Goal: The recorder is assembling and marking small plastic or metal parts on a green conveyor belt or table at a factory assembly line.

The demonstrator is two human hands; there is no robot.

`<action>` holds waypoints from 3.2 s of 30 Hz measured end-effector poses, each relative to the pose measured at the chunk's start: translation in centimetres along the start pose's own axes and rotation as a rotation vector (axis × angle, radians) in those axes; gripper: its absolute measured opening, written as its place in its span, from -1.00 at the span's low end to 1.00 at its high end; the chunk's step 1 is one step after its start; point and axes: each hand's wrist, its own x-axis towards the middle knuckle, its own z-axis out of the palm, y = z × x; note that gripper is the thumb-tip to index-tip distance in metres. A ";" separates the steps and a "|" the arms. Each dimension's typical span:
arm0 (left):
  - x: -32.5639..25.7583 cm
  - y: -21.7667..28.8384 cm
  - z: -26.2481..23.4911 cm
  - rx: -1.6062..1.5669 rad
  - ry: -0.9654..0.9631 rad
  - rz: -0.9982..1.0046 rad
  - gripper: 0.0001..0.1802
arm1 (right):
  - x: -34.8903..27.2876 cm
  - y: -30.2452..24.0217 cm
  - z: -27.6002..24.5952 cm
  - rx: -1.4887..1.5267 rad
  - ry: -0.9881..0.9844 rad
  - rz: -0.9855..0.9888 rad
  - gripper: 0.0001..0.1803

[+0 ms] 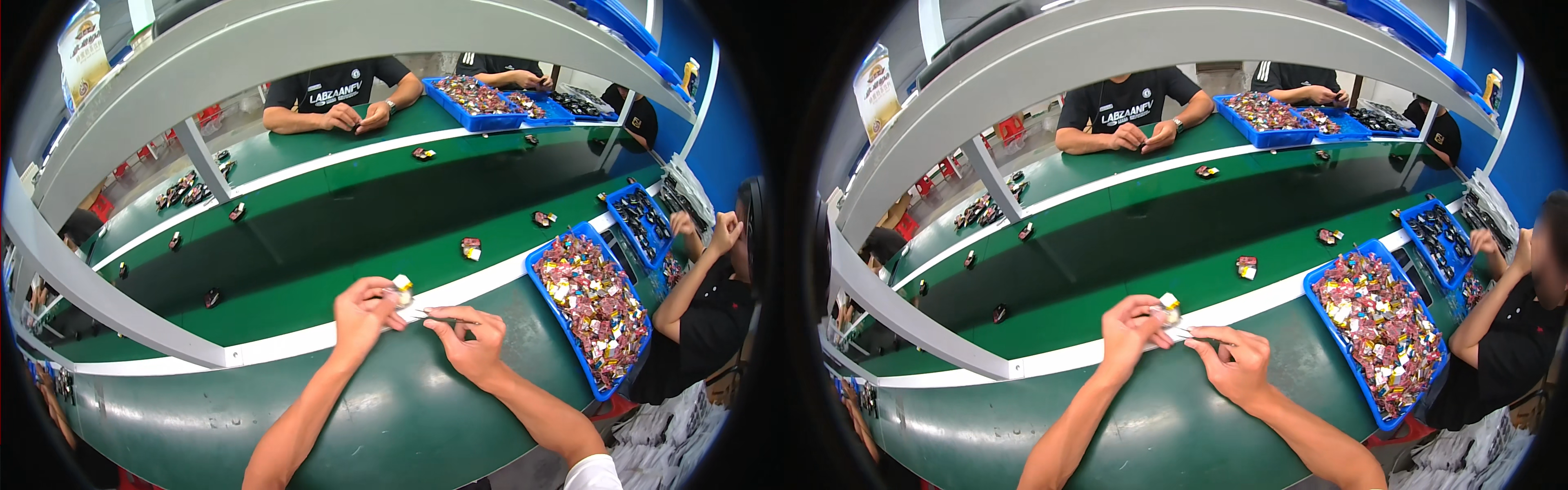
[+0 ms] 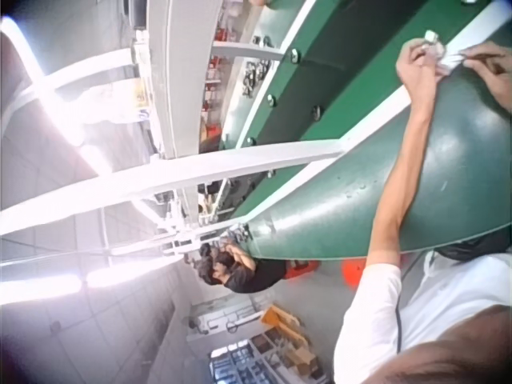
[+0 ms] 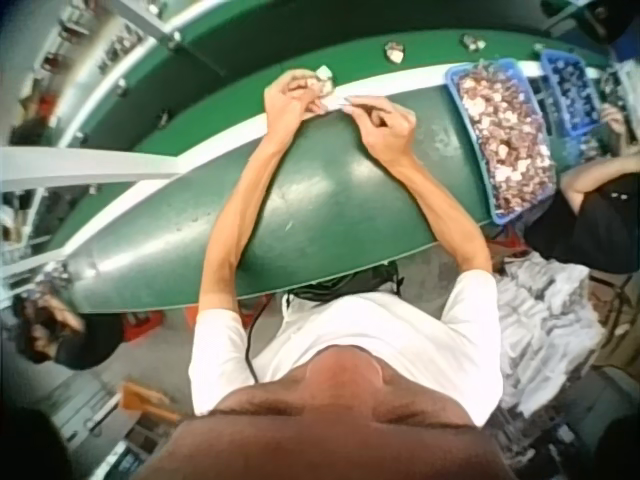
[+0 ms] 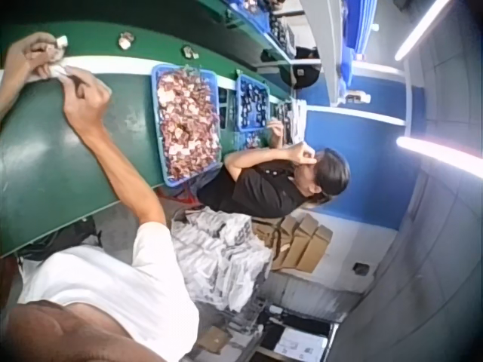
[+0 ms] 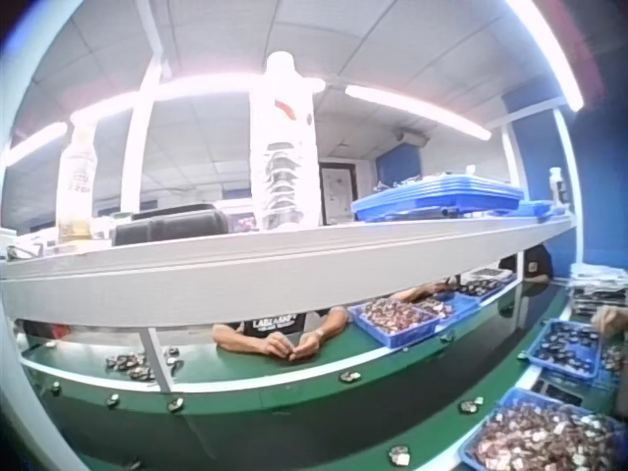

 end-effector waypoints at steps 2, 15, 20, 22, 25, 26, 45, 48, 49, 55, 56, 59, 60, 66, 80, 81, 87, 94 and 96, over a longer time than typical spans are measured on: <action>1.5 0.4 -1.7 0.038 0.161 0.031 -0.80 | 0.1 0.3 -0.3 -0.005 0.026 0.035 -0.83; 7.0 5.6 -6.5 1.286 0.264 0.771 -0.84 | 0.2 0.0 0.0 0.027 -0.010 -0.077 -0.83; 11.4 3.3 5.5 0.814 -0.270 0.217 -0.78 | 0.1 0.1 -0.6 0.017 -0.042 -0.059 -0.84; 13.0 2.3 8.3 0.922 -0.375 0.295 -0.76 | 0.4 0.1 -0.4 0.044 -0.007 -0.108 -0.81; 14.6 0.4 10.7 1.113 -0.449 0.392 -0.76 | 0.5 0.2 -0.2 0.065 0.014 -0.138 -0.78; 15.0 0.0 11.2 1.191 -0.449 0.334 -0.77 | 0.6 0.3 -0.1 0.075 0.018 -0.137 -0.78; 13.9 1.2 8.5 1.237 -0.356 0.028 -0.70 | 0.3 -0.3 -0.5 0.045 -0.068 0.014 -0.86; 12.5 1.3 7.3 0.941 -0.337 -0.084 -0.73 | 0.4 -0.1 0.0 0.095 -0.003 -0.033 -0.83; 11.6 1.5 7.2 0.823 -0.323 -0.118 -0.74 | 0.3 -0.1 -0.1 0.076 -0.024 -0.007 -0.84; 6.0 1.3 3.4 0.354 -0.172 -0.155 -0.77 | -0.1 0.8 -0.2 0.065 -0.040 0.064 -0.83; 4.9 0.9 3.0 0.324 -0.141 -0.146 -0.78 | -0.2 1.0 -0.6 0.064 -0.075 0.113 -0.84; 1.1 1.7 1.3 0.274 -0.021 -0.132 -0.79 | -0.3 0.9 0.2 0.276 -0.058 0.284 -0.86; 0.1 1.6 0.7 0.231 0.017 -0.124 -0.78 | 0.0 0.2 0.1 0.397 -0.080 0.385 -0.86; -2.3 0.3 0.2 0.130 0.124 -0.038 -0.80 | 0.3 -0.1 -0.7 0.351 -0.060 0.399 -0.87; -3.5 0.0 1.6 0.243 0.153 0.076 -0.83 | -0.4 -1.1 -0.1 0.050 -0.081 0.160 -0.91; -3.5 0.0 1.7 0.249 0.156 0.093 -0.83 | -0.4 -1.1 -0.1 0.044 -0.084 0.158 -0.90; -3.6 -0.4 1.7 0.318 0.150 0.169 -0.80 | -0.5 -0.8 0.0 0.039 -0.079 0.164 -0.89; -3.5 -0.5 1.5 0.293 0.080 0.168 -0.78 | -0.3 -0.8 -0.4 0.238 -0.091 0.393 -0.88; -3.2 -0.5 1.4 0.204 0.050 0.107 -0.76 | -0.1 -0.3 -0.3 0.457 -0.043 0.542 -0.88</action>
